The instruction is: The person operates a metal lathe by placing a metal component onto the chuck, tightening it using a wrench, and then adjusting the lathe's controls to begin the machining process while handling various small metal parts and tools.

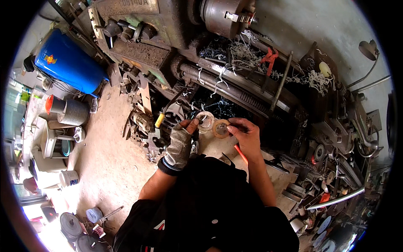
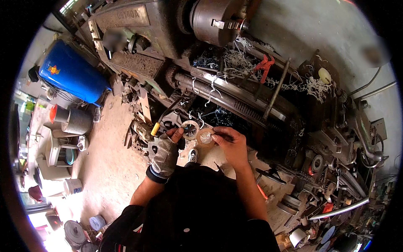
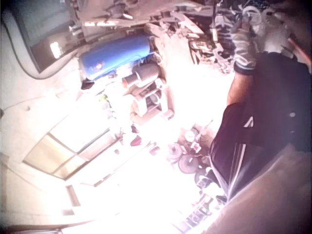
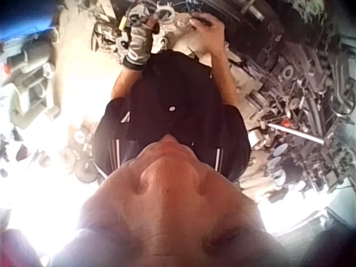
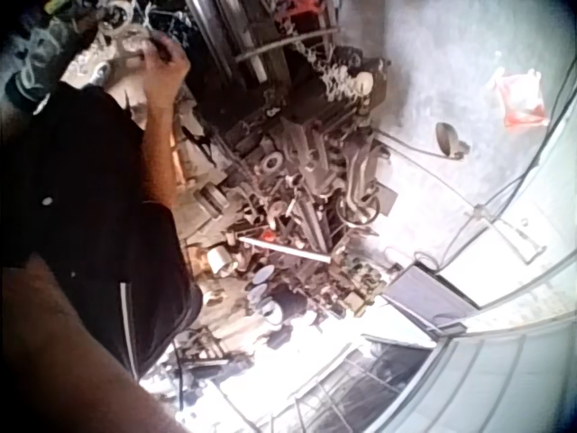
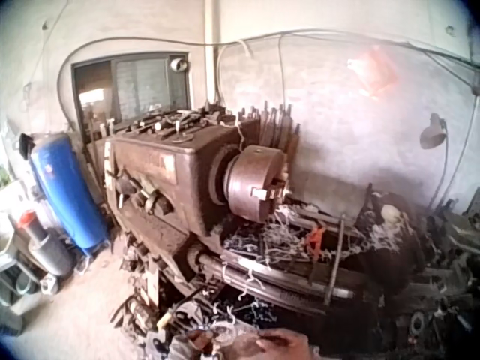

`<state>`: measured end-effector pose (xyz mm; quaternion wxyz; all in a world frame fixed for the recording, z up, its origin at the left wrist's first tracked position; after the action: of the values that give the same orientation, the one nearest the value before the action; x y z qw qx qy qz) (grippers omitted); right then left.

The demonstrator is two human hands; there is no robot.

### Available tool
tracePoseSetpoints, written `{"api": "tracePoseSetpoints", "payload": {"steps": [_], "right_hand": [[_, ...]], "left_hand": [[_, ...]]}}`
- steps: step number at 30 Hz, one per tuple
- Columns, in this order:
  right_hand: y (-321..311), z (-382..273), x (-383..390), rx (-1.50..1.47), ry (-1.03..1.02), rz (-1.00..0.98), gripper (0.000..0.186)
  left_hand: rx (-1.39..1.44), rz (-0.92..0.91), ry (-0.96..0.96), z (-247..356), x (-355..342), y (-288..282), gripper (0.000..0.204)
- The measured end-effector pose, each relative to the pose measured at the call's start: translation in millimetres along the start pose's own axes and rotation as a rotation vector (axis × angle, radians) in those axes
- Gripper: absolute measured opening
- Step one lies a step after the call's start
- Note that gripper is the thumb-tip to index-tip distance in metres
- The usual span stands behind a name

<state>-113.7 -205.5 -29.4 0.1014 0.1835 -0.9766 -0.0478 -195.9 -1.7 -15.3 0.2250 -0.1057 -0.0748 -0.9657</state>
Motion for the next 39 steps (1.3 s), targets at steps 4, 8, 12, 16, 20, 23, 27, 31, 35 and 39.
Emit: {"api": "tracePoseSetpoints", "payload": {"steps": [4,8,12,16,20,23,27,31,35,39], "right_hand": [[-7.7,5.5,-1.7,-0.01,-0.013,0.036,0.019],[-6.7,2.9,-1.3,-0.084,-0.033,0.019,0.019],[-5.5,-2.6,-0.2,-0.103,-0.012,-0.057,0.021],[-3.3,-1.1,0.5,-0.009,0.046,-0.073,0.021],[-7.9,0.3,-4.5,0.157,0.001,-0.058,0.016],[0.5,-19.2,-17.3,0.022,-0.021,-0.039,0.014],[17.1,-60.8,-54.6,0.115,-0.303,-0.057,0.011],[60.6,-111.9,-90.3,0.215,-0.476,-0.084,0.01],[128.9,-125.6,-146.5,0.163,-0.29,-0.202,0.012],[205.1,-160.3,-203.6,0.16,-0.385,-0.28,0.016]], "left_hand": [[-0.092,0.022,0.064,14.9,5.7,3.5,0.029],[-0.233,-0.004,0.273,6.7,3.8,2.2,0.022],[-0.324,-0.039,0.512,1.7,0.7,0.5,0.013],[-0.373,-0.045,0.469,10.1,5.7,4.3,0.01],[-0.319,-0.031,0.49,-16.9,-5.4,-7.3,0.011],[-0.189,-0.025,0.33,-18.4,-8.1,-10.9,0.016],[-0.239,0.023,0.373,-16.7,-15.3,-25.8,0.017],[-0.291,0.054,0.406,-16.8,-28.3,-43.3,0.016],[-0.261,0.146,0.343,-8.2,-32.2,-75.9,0.015],[-0.249,0.293,0.33,-10.1,-34.6,-112.8,0.016]]}}
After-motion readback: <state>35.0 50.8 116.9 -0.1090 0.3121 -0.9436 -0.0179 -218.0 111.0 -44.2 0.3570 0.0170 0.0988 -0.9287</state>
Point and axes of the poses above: each hand's wrist, its own x-axis away from the middle knuckle, its own y-axis out of the palm, z = x × y, the point moved 4 cm from there along -x, towards the middle knuckle, and after that the axes turned 6 degrees about y, right-handed, at the moved point
